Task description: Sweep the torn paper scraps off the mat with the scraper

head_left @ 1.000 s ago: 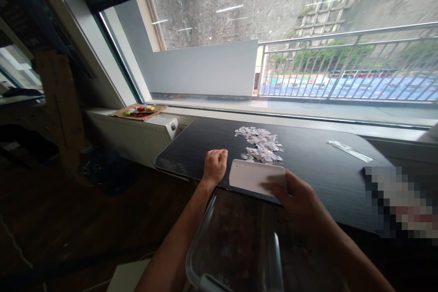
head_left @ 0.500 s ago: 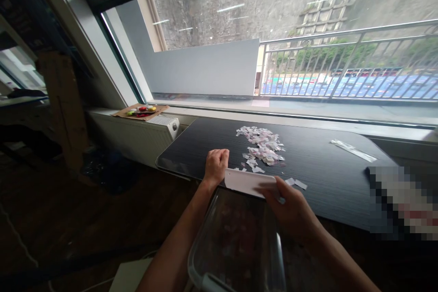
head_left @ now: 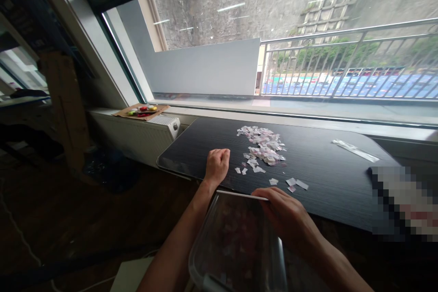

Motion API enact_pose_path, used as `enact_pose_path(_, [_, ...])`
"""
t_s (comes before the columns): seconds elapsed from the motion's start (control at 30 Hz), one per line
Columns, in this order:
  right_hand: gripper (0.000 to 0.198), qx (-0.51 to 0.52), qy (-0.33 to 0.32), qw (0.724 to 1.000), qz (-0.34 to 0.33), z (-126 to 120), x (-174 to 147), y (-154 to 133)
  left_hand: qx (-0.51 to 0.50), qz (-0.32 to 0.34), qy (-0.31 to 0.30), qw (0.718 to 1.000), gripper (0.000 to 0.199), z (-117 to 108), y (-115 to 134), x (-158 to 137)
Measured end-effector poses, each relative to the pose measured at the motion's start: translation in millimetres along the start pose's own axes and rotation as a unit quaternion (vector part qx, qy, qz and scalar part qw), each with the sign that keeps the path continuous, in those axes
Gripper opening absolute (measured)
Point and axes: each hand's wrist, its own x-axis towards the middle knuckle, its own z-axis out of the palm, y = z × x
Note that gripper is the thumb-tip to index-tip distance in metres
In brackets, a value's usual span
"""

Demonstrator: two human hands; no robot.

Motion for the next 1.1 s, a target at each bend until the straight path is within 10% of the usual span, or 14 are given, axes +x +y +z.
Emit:
enact_pose_path(0.33, [0.020,-0.003,-0.085,0.995,0.061,-15,-13,-3,0.000,0.009,-0.001,1.000,0.034,-1,1,0])
enact_pose_path(0.6, [0.013,-0.084,0.191,0.945,0.253,-94,-66,51,-0.015,0.011,-0.001,1.000,0.038,0,-7,2])
enact_pose_path(1.1, [0.040,0.050,0.218,0.909,0.352,-111,-65,72,-0.016,0.000,-0.007,1.000,0.043,0,-11,4])
